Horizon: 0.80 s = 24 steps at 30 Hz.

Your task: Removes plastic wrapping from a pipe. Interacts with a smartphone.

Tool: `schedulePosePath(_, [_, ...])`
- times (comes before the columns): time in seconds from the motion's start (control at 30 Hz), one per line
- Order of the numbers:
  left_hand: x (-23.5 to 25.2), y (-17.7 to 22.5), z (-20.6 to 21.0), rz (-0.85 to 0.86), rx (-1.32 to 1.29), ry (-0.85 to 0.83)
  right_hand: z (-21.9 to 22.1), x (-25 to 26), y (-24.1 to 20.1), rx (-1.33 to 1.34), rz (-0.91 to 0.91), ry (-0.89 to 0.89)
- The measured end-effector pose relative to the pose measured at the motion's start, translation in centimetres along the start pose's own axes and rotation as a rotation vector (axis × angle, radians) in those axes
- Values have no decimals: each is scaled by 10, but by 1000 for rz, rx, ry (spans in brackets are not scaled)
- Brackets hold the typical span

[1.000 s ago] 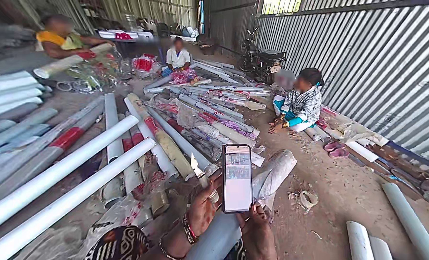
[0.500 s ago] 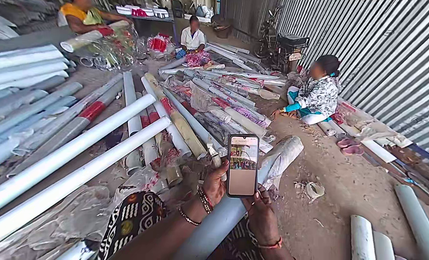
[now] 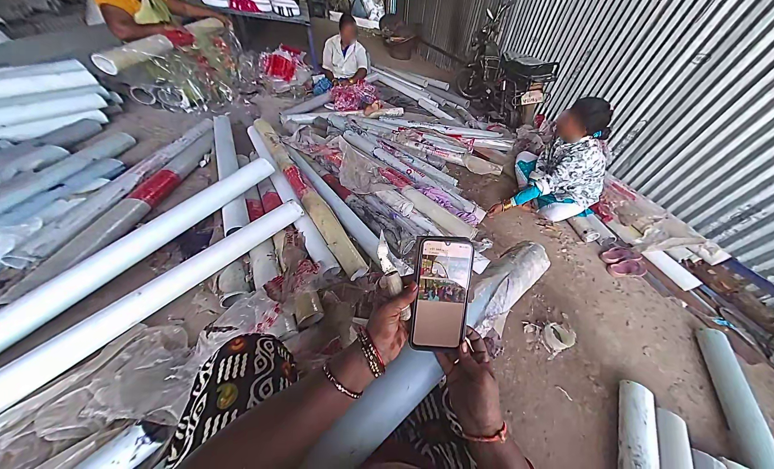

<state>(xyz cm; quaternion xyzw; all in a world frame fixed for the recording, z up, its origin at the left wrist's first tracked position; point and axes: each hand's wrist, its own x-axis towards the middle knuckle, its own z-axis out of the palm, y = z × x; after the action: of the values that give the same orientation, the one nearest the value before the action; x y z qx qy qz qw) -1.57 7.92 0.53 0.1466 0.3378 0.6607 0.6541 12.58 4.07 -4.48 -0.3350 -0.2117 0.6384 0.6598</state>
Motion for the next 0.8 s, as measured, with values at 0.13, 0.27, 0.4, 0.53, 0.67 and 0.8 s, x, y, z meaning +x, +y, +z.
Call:
schedulePosePath(0.13, [-2, 1, 1, 2, 18, 0, -1, 0, 0, 8, -3, 5])
schedulePosePath(0.27, [-2, 2, 1, -2, 30, 6, 1, -1, 0, 2, -2, 11])
schedulePosePath(0.4, [-1, 3, 0, -2, 21, 8, 1, 0, 1, -2, -3, -4])
schedulePosePath(0.53, [2, 2, -3, 6, 22, 4, 1, 1, 2, 5, -6, -6])
schedulePosePath(0.67, [0, 3, 0, -2, 18, 22, 1, 1, 2, 1, -7, -7])
schedulePosePath(0.8, [0, 3, -1, -5, 23, 12, 1, 1, 1, -10, -5, -11])
